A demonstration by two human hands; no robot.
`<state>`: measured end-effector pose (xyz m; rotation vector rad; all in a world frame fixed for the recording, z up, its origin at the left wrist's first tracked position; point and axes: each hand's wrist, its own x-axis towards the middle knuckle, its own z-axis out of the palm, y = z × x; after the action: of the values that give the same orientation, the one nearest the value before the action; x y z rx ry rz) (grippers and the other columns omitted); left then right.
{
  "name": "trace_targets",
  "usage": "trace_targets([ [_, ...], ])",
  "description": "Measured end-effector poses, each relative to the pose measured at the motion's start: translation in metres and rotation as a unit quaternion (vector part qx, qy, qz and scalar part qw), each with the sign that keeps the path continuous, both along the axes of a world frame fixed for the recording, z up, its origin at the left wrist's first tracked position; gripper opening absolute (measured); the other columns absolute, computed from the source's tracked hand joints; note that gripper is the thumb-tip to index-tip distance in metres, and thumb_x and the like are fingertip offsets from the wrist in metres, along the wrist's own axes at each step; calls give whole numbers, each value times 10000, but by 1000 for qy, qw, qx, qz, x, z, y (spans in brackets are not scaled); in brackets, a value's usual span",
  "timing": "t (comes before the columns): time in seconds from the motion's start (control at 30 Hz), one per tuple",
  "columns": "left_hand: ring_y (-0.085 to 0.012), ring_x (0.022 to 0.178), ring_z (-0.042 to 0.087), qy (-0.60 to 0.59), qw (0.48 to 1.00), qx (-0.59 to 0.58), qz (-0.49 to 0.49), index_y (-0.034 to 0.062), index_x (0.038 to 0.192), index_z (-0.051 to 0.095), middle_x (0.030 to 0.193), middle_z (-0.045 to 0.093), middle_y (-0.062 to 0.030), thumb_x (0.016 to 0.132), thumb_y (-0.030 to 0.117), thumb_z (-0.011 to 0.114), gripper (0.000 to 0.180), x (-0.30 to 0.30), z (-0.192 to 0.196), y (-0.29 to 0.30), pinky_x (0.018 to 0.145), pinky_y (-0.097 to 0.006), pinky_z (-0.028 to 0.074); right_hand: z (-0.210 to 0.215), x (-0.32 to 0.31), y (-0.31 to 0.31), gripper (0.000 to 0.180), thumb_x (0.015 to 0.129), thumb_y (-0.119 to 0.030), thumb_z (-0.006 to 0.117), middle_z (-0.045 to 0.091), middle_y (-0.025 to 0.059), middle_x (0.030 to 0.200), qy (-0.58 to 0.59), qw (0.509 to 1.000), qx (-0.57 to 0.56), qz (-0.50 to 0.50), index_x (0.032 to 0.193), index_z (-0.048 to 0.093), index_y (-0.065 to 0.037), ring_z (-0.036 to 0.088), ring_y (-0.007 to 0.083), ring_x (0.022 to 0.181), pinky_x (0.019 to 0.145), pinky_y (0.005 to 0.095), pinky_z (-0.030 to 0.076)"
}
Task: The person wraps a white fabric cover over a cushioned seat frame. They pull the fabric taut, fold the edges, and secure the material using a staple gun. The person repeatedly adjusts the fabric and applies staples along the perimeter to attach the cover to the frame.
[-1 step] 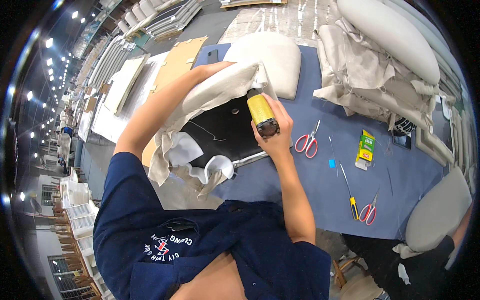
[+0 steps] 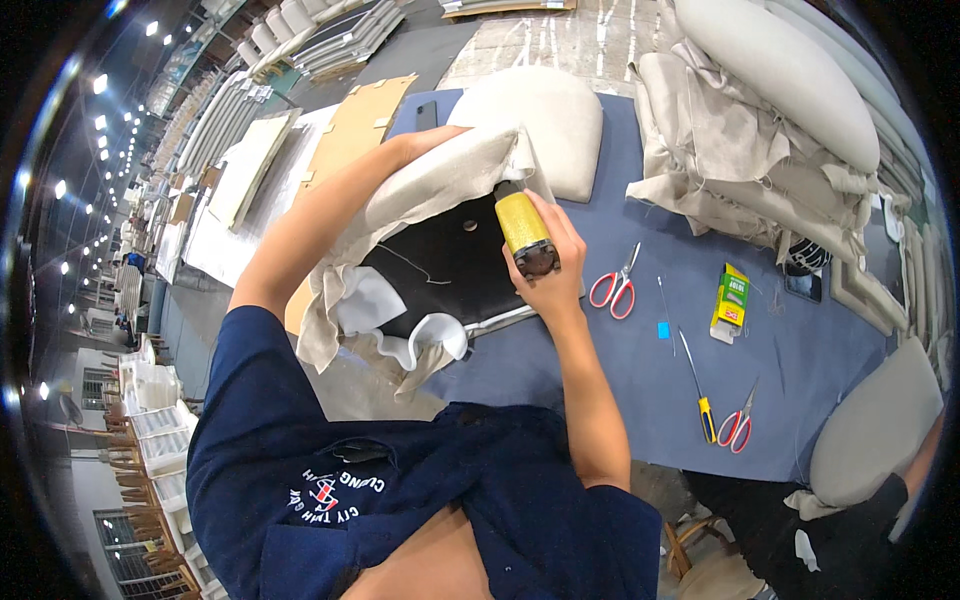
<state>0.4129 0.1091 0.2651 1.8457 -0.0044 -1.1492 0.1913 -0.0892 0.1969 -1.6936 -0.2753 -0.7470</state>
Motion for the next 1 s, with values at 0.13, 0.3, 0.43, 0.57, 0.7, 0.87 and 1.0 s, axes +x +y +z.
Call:
trace_targets([
  [0.13, -205, 996, 729, 23, 997, -67, 9, 75, 1347, 668, 1189, 744, -99, 1093, 404, 478, 457, 7, -5, 6, 898, -386, 577, 3, 7, 3, 580, 742, 31, 769, 710, 184, 1118, -29, 999, -19, 6, 1311, 655, 32, 723, 352, 1009, 926, 384, 554],
  [0.3, -195, 1014, 729, -28, 999, -11, -40, 73, 1347, 669, 1224, 738, -89, 1095, 394, 483, 448, 2, 12, -8, 908, -389, 582, -3, 13, 3, 598, 736, 24, 774, 705, 195, 1125, -21, 1000, -16, 2, 1321, 652, 20, 715, 372, 1015, 921, 389, 556],
  [0.43, -213, 1166, 692, -68, 993, 57, -72, 84, 1491, 580, 1353, 691, -113, 1116, 532, 402, 611, -1, 48, -14, 1003, -400, 556, -2, 31, 9, 625, 732, 41, 769, 689, 218, 1134, -42, 999, -19, 14, 1342, 636, 18, 690, 416, 1019, 920, 409, 544],
  [0.57, -257, 1386, 547, -204, 967, 133, -70, 55, 1570, 488, 1527, 558, -165, 1109, 587, 381, 712, -20, 53, -21, 1142, -415, 450, -7, 33, 8, 652, 732, 57, 758, 677, 223, 1164, -6, 999, -27, 24, 1368, 616, 27, 676, 421, 1052, 947, 405, 535],
  [0.7, -283, 1573, 325, -331, 915, 196, -125, 64, 1639, 387, 1675, 387, -198, 1113, 638, 307, 782, -11, 47, 0, 1258, -420, 301, -2, 36, 19, 655, 734, 66, 745, 670, 228, 1172, -31, 999, -9, 34, 1374, 611, 36, 670, 419, 1065, 964, 407, 528],
  [0.87, -400, 1503, 430, -461, 849, 147, -211, 148, 1681, 291, 1613, 444, -280, 1142, 562, 275, 680, -23, 33, -4, 1238, -456, 332, -8, 39, 13, 645, 739, 62, 737, 671, 220, 1171, -19, 999, -8, 26, 1371, 613, 35, 671, 405, 1065, 970, 406, 525],
  [1.0, -466, 1395, 526, -519, 806, 145, -244, 219, 1707, 193, 1550, 501, -308, 1148, 480, 344, 635, -38, 40, -12, 1187, -497, 402, -11, 39, 8, 624, 742, 38, 748, 671, 213, 1170, -10, 999, -18, 25, 1354, 626, 28, 670, 400, 1042, 949, 401, 529],
])
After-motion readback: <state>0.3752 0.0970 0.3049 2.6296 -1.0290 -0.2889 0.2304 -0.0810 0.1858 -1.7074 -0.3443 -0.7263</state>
